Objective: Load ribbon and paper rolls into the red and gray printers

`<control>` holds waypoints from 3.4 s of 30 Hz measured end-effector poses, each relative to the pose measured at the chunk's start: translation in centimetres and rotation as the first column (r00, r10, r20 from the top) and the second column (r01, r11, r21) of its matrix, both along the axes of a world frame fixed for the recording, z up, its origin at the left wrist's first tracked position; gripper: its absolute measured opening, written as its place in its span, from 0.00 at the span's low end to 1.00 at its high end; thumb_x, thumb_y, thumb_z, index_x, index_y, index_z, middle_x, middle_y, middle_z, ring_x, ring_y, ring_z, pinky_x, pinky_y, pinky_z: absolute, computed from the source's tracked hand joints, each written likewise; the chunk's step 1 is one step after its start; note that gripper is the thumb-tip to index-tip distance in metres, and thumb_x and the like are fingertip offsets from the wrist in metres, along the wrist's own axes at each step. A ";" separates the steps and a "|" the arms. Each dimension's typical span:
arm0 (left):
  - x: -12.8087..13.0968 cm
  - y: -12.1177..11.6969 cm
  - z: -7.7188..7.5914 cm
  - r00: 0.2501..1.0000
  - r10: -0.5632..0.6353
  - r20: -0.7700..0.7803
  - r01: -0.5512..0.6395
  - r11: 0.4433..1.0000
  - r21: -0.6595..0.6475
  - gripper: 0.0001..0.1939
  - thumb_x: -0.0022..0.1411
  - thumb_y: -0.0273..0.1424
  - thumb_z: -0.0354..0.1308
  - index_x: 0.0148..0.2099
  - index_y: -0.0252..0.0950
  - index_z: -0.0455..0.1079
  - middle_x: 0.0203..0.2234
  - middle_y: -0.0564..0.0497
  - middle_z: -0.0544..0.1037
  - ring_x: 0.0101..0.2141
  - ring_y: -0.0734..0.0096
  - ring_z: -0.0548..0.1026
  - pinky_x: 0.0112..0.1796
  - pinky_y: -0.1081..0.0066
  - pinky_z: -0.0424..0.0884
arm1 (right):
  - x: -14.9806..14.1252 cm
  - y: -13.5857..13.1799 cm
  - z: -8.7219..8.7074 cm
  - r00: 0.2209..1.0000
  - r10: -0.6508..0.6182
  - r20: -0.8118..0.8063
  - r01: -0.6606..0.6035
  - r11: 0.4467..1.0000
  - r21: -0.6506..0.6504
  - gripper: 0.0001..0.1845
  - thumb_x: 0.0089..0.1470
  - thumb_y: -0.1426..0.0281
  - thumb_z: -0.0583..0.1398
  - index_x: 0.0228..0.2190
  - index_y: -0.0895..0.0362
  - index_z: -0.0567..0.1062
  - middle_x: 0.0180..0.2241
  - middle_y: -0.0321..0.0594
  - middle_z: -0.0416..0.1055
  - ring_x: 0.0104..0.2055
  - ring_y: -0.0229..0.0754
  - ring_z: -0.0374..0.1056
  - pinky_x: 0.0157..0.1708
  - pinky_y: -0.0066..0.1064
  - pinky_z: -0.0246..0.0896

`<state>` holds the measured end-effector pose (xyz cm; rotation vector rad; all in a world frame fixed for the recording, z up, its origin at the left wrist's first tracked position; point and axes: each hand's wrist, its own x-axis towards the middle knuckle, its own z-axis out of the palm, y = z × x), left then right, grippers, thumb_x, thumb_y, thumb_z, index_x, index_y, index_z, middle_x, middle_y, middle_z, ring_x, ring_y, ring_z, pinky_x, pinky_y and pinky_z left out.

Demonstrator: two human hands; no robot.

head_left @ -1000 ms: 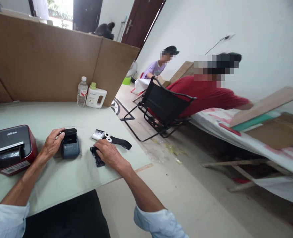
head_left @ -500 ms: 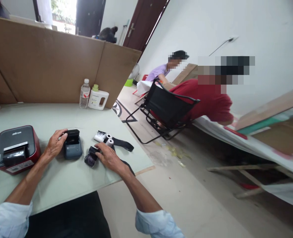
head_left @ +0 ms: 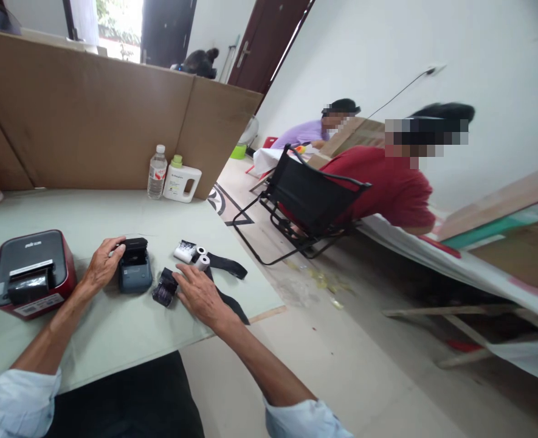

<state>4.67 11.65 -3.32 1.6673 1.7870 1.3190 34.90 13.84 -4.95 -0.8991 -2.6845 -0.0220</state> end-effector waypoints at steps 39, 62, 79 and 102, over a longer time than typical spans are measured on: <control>0.2 -0.4 -0.2 1.000 -0.020 0.017 0.020 1.000 0.001 0.22 0.68 0.44 0.52 0.55 0.38 0.76 0.53 0.43 0.79 0.56 0.56 0.75 0.61 0.55 0.69 | -9.5 2.1 1.7 0.837 0.075 -0.543 -0.175 0.975 -0.136 0.19 0.57 0.84 0.56 0.40 0.54 0.82 0.45 0.43 0.80 0.47 0.42 0.76 0.49 0.32 0.72; 0.3 -0.4 -0.2 0.999 -0.019 0.028 0.019 1.000 -0.003 0.21 0.68 0.42 0.52 0.55 0.39 0.76 0.54 0.44 0.78 0.56 0.56 0.75 0.62 0.54 0.67 | -11.0 2.2 2.8 0.999 -0.003 -0.032 0.002 1.000 -0.029 0.16 0.57 0.84 0.59 0.36 0.54 0.80 0.40 0.44 0.77 0.44 0.47 0.70 0.39 0.33 0.63; 0.3 -0.4 -0.5 1.000 -0.017 0.021 0.016 1.000 0.006 0.22 0.68 0.43 0.51 0.56 0.38 0.76 0.54 0.43 0.78 0.56 0.57 0.75 0.62 0.55 0.68 | -10.8 0.5 3.7 0.989 0.148 -0.014 -0.148 0.989 -0.020 0.05 0.59 0.76 0.66 0.38 0.55 0.77 0.41 0.43 0.77 0.47 0.49 0.68 0.43 0.36 0.60; -0.4 -1.3 -0.7 0.992 -0.128 -0.005 0.128 0.991 0.031 0.21 0.67 0.40 0.55 0.56 0.38 0.77 0.54 0.42 0.77 0.56 0.55 0.75 0.57 0.54 0.73 | -9.5 -1.0 -1.3 0.929 0.174 -0.328 -0.154 0.984 0.084 0.22 0.57 0.79 0.60 0.53 0.56 0.77 0.53 0.51 0.76 0.53 0.52 0.71 0.53 0.44 0.70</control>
